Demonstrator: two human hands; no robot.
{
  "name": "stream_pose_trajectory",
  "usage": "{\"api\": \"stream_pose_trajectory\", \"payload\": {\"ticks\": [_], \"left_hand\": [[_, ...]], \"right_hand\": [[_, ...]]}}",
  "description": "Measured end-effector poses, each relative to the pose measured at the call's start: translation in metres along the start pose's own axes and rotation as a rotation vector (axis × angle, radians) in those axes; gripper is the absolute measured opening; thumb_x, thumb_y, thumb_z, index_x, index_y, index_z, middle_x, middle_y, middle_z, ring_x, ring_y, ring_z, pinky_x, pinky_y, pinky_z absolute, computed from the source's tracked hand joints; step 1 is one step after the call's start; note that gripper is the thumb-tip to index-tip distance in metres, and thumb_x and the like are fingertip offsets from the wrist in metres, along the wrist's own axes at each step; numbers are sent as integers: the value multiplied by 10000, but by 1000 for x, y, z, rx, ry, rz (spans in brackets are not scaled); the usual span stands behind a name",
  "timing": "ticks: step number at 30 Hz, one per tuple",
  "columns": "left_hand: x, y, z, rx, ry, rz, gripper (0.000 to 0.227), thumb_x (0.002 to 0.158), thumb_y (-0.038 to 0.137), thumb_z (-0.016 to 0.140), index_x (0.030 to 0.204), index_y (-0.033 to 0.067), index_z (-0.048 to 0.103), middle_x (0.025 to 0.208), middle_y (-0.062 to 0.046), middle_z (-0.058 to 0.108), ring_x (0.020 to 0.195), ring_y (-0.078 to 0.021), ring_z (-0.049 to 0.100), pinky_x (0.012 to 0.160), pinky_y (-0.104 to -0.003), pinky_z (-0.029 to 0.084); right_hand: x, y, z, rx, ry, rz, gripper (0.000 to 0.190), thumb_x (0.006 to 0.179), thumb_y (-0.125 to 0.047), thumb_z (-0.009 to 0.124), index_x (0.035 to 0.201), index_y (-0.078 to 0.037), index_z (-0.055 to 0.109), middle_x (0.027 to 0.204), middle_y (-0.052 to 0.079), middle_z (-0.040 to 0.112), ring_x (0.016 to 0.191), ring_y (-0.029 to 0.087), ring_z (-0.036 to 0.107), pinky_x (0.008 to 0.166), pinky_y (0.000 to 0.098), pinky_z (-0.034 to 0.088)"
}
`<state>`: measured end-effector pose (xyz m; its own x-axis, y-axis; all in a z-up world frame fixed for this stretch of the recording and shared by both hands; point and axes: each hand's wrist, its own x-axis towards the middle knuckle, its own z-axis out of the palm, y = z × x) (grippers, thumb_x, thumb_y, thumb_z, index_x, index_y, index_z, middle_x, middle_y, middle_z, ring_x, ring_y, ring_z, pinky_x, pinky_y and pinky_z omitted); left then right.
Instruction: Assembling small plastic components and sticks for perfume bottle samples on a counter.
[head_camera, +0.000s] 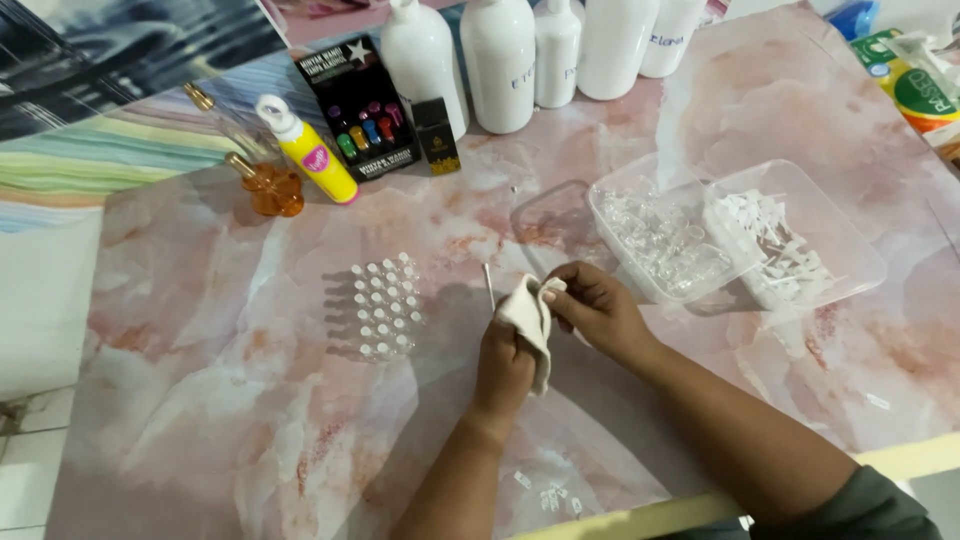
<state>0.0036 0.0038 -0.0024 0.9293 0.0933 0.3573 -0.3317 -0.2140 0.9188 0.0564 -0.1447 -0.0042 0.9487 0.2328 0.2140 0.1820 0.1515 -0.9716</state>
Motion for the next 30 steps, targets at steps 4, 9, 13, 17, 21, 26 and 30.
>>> {"api": "stream_pose_trajectory", "payload": {"ticks": [4,9,13,17,21,26,30], "left_hand": [[2,-4,2,-36,23,12,328,1038,115,551,1341,-9,547,1190,-212,658,1147,-368,656,983,-495,529],[-2,-15,-2,-98,73,31,326,1039,96,539,1350,1,526,1210,-201,621,1175,-346,627,1023,-482,499],[-1,-20,3,-130,96,38,326,1040,87,533,1355,6,516,1220,-196,603,1190,-335,613,1043,-475,485],[6,-21,5,-170,124,67,327,1041,73,525,1362,14,501,1236,-187,575,1211,-319,591,1073,-466,462],[0,-21,8,-219,152,80,331,1042,58,516,1369,21,485,1251,-179,547,1233,-303,570,1103,-456,440],[-11,-24,7,-166,22,13,385,1049,119,529,1404,-7,447,1283,-224,591,1248,-364,591,1088,-512,450],[-14,-43,5,-76,-46,-357,371,1099,395,332,1347,168,489,1169,-173,671,1114,-331,676,973,-474,530]], "right_hand": [[3,14,-5,65,-33,-9,111,961,-51,708,971,33,637,615,116,620,473,159,594,463,271,478],[10,22,-17,283,-142,215,133,973,-96,703,934,0,619,630,66,590,459,139,569,443,262,460],[16,11,-22,292,-122,236,123,958,-88,719,936,-23,618,658,45,611,453,110,583,443,229,454],[18,15,-26,235,-115,142,120,941,-27,738,953,26,631,701,90,586,523,140,557,492,269,468],[15,8,-20,140,-124,57,137,938,3,742,961,58,620,741,123,614,616,157,591,539,270,487],[10,5,-11,114,-117,23,148,928,-17,761,955,43,628,701,133,625,567,160,575,511,280,477],[6,4,-6,-109,-192,-176,120,891,-16,777,971,41,709,693,115,671,587,149,618,548,288,507]]}}
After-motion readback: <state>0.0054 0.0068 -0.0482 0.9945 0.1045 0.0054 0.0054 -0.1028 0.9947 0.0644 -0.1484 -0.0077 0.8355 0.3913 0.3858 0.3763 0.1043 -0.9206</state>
